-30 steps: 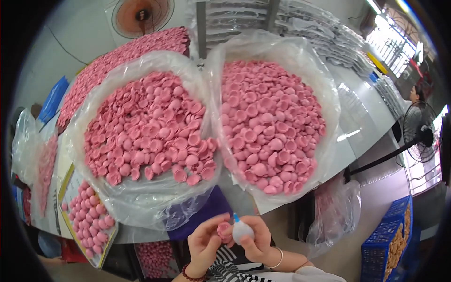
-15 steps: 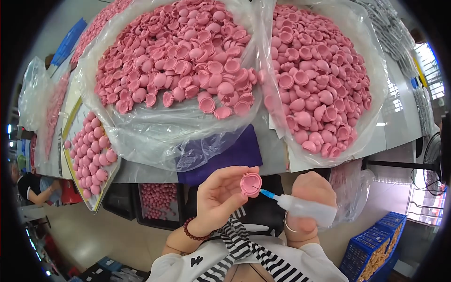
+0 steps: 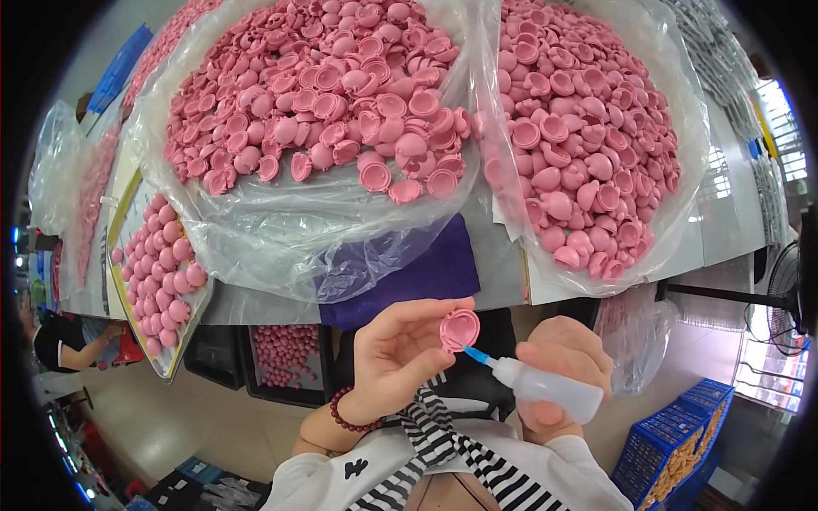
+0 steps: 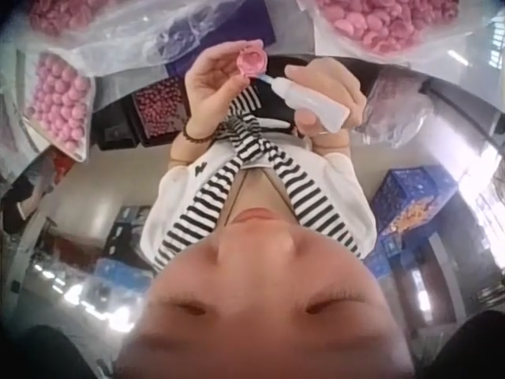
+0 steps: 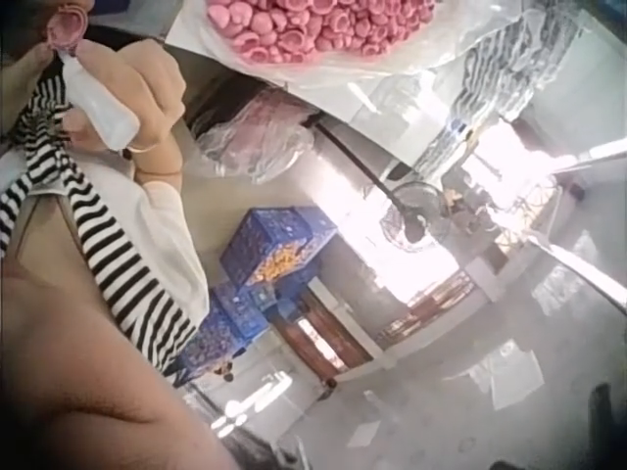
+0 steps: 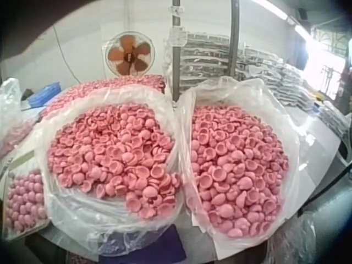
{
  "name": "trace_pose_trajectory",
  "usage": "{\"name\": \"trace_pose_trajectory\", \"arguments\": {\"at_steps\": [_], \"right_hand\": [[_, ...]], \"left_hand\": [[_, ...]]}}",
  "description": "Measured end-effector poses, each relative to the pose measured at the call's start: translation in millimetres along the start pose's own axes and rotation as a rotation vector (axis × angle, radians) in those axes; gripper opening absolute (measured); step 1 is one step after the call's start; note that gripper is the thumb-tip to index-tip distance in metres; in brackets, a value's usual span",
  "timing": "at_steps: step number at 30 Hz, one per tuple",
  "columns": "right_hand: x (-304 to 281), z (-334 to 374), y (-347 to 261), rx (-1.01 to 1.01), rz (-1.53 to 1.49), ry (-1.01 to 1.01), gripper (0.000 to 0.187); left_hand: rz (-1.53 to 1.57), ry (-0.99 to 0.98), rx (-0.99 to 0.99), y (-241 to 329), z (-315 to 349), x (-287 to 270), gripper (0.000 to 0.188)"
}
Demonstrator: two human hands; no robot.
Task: Applying glue to pink plastic parts and joining them together.
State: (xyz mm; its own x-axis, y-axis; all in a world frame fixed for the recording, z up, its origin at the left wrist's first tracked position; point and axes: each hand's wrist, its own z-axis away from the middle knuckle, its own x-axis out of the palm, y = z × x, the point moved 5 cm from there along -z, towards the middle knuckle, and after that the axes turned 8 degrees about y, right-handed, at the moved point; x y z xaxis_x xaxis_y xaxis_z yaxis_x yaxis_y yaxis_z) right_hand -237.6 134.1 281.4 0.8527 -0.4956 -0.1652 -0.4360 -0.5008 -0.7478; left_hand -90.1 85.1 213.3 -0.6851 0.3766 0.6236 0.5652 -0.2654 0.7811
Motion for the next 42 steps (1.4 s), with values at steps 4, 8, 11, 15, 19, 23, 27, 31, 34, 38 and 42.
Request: {"name": "trace_pose_trajectory", "arguments": {"at_steps": [4,8,11,15,19,23,27,31,34,38,42], "right_hand": [[-1,-3,2,-0.012,-0.025,0.061,0.042],[4,-3,4,-0.021,0.02,0.039,0.043],[3,-3,4,-0.056,0.037,0.05,0.043],[0,-5,5,-0.015,-0.007,0.04,0.042],[2,-4,6,-0.032,0.019,0.053,0.042],[4,-2,7,-0.041,0.004,0.028,0.041],[3,-1,8,-0.071,-0.026,0.052,0.041],[2,1,9,-0.058,-0.025,0.067,0.04],[-18,12,19,-0.092,-0.134,0.238,0.042],[-109,16,57,-0.01,0.454,0.764,0.04],[-235,-12,122,0.315,0.491,0.795,0.04]], "left_hand": [[-0.012,-0.003,0.016,1,-1,1,0.042],[-0.013,-0.009,0.013,1,-2,1,0.042],[-0.022,0.005,0.029,1,-3,-1,0.042],[-0.046,0.024,0.036,3,-1,1,0.042],[-0.114,0.066,0.068,6,-2,1,0.041],[-0.304,0.093,0.19,10,-1,1,0.04],[-0.51,0.094,0.357,19,-3,7,0.038],[-0.653,0.12,0.44,19,-1,7,0.037],[-0.561,0.131,0.383,11,-2,3,0.038],[0.196,-0.064,0.046,-6,-4,-7,0.034],[0.725,-0.192,-0.303,-28,-6,3,0.039]]}}
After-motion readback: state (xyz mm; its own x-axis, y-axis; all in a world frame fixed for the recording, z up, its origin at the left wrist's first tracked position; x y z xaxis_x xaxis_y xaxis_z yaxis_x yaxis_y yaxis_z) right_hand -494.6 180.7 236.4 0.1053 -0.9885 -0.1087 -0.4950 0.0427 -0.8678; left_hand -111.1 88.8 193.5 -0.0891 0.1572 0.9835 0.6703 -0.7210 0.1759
